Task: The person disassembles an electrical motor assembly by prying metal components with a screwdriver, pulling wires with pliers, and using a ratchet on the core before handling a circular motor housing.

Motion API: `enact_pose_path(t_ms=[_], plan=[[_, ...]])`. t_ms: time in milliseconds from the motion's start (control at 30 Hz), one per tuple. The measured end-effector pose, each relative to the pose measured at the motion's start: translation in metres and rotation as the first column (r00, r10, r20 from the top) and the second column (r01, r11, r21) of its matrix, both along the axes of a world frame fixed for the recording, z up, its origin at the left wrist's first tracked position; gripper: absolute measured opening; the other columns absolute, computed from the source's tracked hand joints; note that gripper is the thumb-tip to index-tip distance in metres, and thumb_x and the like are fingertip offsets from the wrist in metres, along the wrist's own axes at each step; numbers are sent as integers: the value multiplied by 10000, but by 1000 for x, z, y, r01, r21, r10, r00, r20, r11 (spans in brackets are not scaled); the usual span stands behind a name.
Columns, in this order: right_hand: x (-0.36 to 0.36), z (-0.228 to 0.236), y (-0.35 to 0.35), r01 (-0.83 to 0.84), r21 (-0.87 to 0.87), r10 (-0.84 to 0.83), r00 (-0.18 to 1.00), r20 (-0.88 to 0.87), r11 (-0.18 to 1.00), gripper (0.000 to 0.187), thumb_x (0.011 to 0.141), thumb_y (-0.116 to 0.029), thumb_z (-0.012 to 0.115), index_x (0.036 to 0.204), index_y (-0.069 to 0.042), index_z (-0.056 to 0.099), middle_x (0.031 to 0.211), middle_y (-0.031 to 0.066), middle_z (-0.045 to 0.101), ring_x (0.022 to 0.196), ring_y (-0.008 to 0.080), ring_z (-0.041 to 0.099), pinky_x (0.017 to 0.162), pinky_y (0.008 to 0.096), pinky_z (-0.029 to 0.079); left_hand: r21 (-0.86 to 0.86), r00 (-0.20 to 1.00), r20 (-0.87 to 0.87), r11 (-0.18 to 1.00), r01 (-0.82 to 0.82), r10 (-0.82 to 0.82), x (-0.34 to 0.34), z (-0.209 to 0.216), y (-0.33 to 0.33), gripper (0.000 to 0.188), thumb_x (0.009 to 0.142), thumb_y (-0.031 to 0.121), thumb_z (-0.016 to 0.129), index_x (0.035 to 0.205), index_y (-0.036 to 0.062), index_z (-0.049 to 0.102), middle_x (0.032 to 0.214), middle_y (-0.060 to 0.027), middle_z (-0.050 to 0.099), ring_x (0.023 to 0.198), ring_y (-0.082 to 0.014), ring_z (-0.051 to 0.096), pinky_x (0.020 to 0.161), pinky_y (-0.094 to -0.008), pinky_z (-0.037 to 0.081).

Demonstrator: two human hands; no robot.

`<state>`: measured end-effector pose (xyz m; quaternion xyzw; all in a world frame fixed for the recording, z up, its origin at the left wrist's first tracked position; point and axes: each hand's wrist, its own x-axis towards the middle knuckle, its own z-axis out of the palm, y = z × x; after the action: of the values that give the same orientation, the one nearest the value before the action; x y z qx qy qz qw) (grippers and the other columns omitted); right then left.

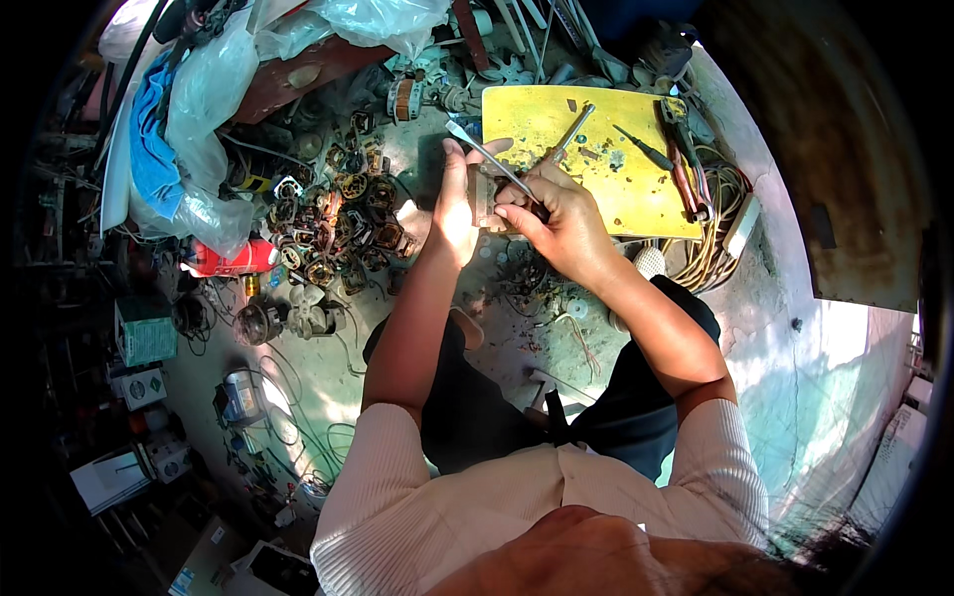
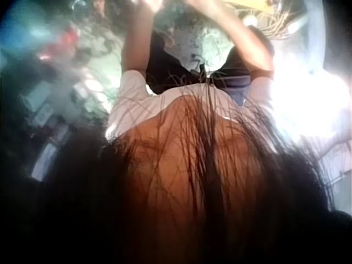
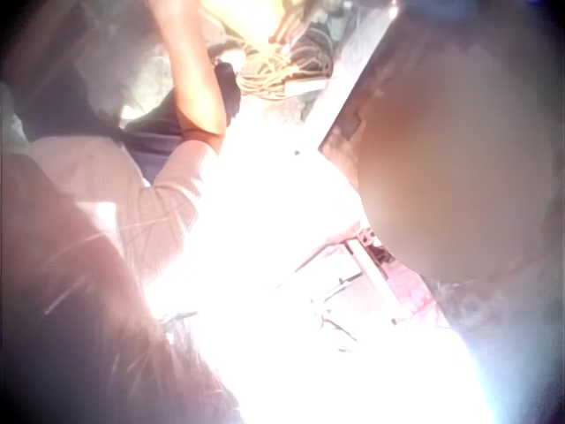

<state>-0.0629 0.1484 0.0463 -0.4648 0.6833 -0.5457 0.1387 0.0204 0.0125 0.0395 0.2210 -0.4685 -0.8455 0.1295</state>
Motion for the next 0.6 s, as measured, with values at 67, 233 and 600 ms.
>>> enact_pose_path(t_ms=[67, 233, 600], plan=[[0, -2, 0, -8, -30, 6, 998, -58, 1000, 134, 840, -119, 713, 884, -6, 656, 805, 66, 573, 720, 172, 557, 687, 291, 452, -52, 998, -49, 998, 45, -48, 2, -11, -4, 846, 945, 693, 182, 1378, 8, 423, 988, -92, 623, 846, -181, 623, 731, -295, 522], [-6, 4, 4, -202, 51, 170, 916, 363, 978, 223, 908, -223, 670, 839, -16, 623, 798, 2, 549, 722, 101, 498, 701, 259, 419, 177, 994, -80, 982, -65, 80, -2, 9, 1, 947, 876, 779, 242, 1364, -10, 429, 1017, -124, 631, 876, -224, 627, 804, -377, 522], [-6, 20, 13, -138, 132, 138, 990, 9, 982, 627, 885, 29, 509, 1445, -237, 415, 845, 133, 641, 714, 289, 623, 694, 357, 515, 176, 977, -203, 984, -34, 70, 16, -2, -41, 993, 841, 822, 198, 1175, -36, 570, 1026, -159, 667, 806, -257, 668, 748, -372, 553]])
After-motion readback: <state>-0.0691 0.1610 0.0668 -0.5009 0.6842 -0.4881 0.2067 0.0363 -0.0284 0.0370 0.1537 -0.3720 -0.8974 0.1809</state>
